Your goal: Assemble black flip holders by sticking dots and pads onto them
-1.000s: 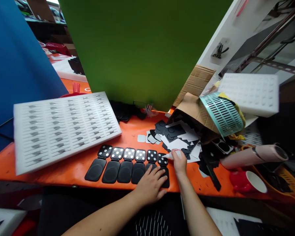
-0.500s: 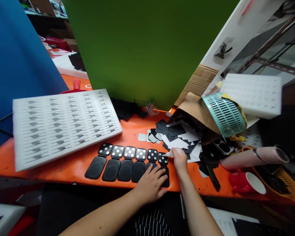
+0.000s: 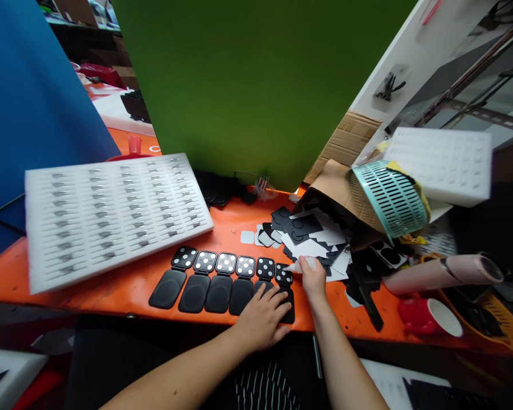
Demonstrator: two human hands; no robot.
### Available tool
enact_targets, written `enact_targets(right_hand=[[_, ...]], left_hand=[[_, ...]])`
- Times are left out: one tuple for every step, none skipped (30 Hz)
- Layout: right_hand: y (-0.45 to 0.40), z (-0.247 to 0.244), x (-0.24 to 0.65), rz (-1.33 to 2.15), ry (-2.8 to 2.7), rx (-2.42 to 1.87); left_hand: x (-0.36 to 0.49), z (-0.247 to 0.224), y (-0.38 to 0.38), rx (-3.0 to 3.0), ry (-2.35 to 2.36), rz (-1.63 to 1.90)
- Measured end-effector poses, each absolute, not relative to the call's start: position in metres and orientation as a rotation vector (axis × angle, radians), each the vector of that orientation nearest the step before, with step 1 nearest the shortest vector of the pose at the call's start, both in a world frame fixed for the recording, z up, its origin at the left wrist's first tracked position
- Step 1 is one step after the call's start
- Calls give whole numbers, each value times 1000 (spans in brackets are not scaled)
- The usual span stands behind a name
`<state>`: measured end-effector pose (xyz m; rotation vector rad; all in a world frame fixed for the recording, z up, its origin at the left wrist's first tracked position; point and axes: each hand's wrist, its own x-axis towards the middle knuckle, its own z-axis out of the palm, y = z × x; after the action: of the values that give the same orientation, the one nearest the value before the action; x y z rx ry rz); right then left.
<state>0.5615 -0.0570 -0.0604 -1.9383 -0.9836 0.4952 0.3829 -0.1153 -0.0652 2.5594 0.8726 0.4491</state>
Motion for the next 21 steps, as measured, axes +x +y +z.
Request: enact_targets(right_hand=[[-57,-61,562,497,-986,-1937],[-57,-61,562,497,-988,-1935],[-57,-61,562,495,-991,-1932],[-56,-61,562,491,-993,-1932],[-56,-61,562,487,-995,-1934],[-56,-61,562,481,-997,-1936],[-56,-61,562,478,-1002,-1937],[-56,-61,562,477,-1006,-1938],[-56,-61,562,475,-1009,-1937],[-56,-61,562,473,-1013,-1936],[-56,-61,562,473,-1016,-1934],[-56,-61,562,472,-1017,-1934],[-56,-61,561,471,-1016,-1934],[-56,-61,561,471,-1014,-1935],[-56,-61,561,472,-1013,-1937],[-56,-60,561,472,-1013,-1942],[-56,-60,561,469,-1014,-1947],[-56,-59,560,464,-1018,-1953],[-57,-57,560,457,-1027,-1958],[-57,-56,559,447,-1039,-1964],[-57,-54,558,438,-1054,-1970]], left_hand=[[383,-65,-115,2559,870,446],[383,-65,-115,2560,869,445],[383,-64,-115,2562,868,444],[383,-64,-115,2565,867,444],[383,-64,-115,2568,867,446],[383,-65,-115,2571,868,447],[383,-65,-115,2572,868,449],[383,-65,-115,2572,870,451],[383,-65,-115,2572,870,452],[383,-65,-115,2572,871,451],[383,-65,-115,2570,873,450],[383,-65,-115,2568,875,447],[383,-65,-115,2566,876,444],[383,-65,-115,2564,877,442],[383,-65,-115,2563,877,440],[383,-65,-115,2561,875,439],[383,-65,-115,2560,874,438],[383,-65,-115,2558,873,438],[383,-65,-115,2556,871,438],[383,-65,-115,2555,870,438],[383,-66,-115,2555,868,439]])
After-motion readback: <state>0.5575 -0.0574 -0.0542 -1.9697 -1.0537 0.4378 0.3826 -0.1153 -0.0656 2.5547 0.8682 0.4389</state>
